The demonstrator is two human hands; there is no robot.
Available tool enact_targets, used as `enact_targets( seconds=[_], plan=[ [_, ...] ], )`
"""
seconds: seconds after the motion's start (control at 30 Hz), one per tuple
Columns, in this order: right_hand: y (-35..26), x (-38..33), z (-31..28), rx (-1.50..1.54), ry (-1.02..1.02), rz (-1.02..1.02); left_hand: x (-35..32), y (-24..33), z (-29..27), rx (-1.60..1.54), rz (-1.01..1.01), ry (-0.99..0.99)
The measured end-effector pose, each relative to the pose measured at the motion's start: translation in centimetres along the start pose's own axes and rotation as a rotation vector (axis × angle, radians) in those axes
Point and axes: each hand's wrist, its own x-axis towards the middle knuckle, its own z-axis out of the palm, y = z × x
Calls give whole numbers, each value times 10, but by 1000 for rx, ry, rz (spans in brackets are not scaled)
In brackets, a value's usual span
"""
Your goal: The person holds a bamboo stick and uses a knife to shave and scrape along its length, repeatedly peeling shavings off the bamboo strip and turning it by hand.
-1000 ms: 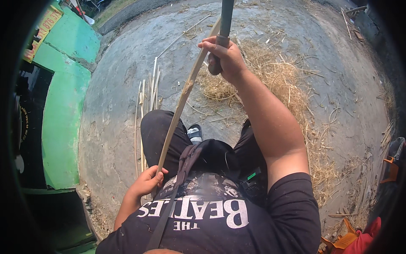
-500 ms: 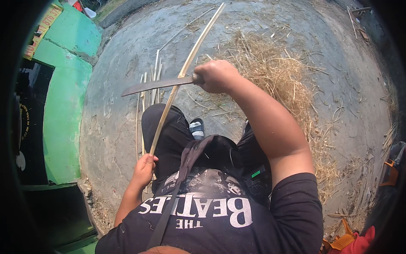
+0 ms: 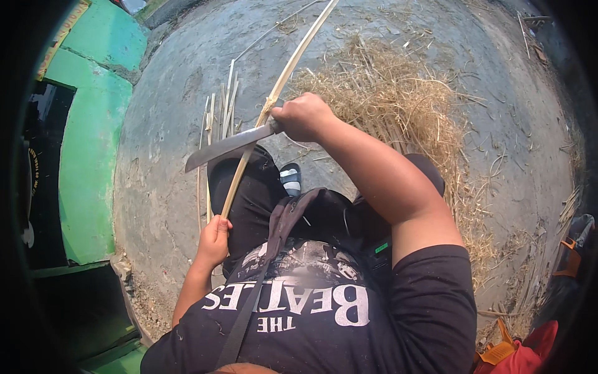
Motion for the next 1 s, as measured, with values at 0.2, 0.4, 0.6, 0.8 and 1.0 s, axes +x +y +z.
enact_targets(
  seconds=[0.2,0.4,0.6,0.8,1.0],
  plan=[
    [16,-6,6,94,89,170,8,-2,-3,-37,-18,-65],
    [22,-7,0,34,50,69,1,-10,-1,-49,22,-52],
    [25,-11,-3,86,100,237,8,-6,0,-121,-47,-55],
    [17,-8,-7,-46,-10,-64,5,-5,2,-124,-39,-35],
    [36,-10,1,57,99,238,13,-7,-1,-108,-36,-51]
  ],
)
